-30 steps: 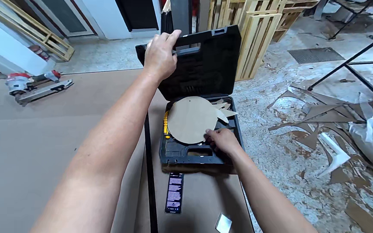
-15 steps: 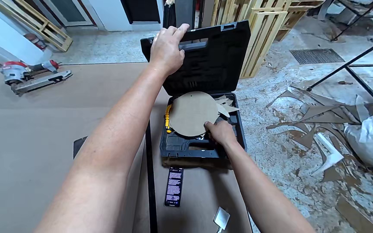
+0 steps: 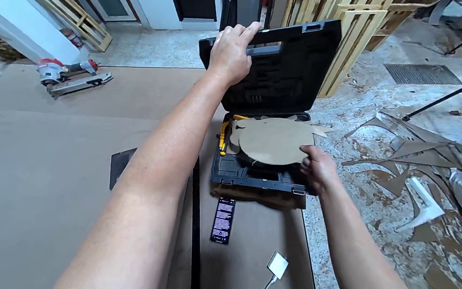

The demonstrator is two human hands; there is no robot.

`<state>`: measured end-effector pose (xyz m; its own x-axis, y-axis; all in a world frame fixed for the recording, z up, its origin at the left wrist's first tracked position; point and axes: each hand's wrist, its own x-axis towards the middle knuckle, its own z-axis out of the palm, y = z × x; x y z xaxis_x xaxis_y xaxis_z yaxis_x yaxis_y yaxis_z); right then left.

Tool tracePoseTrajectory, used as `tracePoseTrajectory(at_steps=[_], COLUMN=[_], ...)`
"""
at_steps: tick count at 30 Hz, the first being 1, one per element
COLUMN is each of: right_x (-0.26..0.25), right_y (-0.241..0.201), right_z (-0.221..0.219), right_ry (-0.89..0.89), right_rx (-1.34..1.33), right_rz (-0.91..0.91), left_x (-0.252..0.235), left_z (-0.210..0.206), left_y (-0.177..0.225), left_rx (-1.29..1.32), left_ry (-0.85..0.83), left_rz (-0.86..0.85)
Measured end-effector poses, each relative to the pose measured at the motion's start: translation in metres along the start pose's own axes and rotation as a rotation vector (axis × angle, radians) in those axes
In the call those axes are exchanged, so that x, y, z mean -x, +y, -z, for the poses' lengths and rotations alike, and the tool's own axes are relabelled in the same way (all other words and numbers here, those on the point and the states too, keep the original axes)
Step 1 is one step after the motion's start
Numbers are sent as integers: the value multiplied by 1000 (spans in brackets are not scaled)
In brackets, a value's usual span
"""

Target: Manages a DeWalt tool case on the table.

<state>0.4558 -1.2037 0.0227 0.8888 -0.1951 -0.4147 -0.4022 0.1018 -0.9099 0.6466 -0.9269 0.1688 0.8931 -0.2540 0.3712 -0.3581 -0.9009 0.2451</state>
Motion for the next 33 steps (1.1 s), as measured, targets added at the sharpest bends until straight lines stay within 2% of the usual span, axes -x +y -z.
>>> tracePoseTrajectory(at_steps=[7, 12, 19, 25, 29, 33], right_x=[28, 30, 34, 18, -3, -17], right_y=[17, 25, 23, 7, 10, 16], right_z=[18, 16, 13, -3, -18, -20], right_ry=[98, 129, 102, 60, 59, 53], right_rx=[32, 80, 38, -44, 88, 401], right_rz=[44, 61, 81, 93, 85, 10], left_x=[4, 8, 9, 13, 17, 23], left_z=[3, 4, 2, 1, 1, 5], left_y=[6, 6, 6, 3, 3, 5], left_rx=[4, 1, -7, -8, -14, -13], left_ry=[6, 9, 25, 28, 19, 10], left_rz=[-2, -28, -40, -39, -46, -55])
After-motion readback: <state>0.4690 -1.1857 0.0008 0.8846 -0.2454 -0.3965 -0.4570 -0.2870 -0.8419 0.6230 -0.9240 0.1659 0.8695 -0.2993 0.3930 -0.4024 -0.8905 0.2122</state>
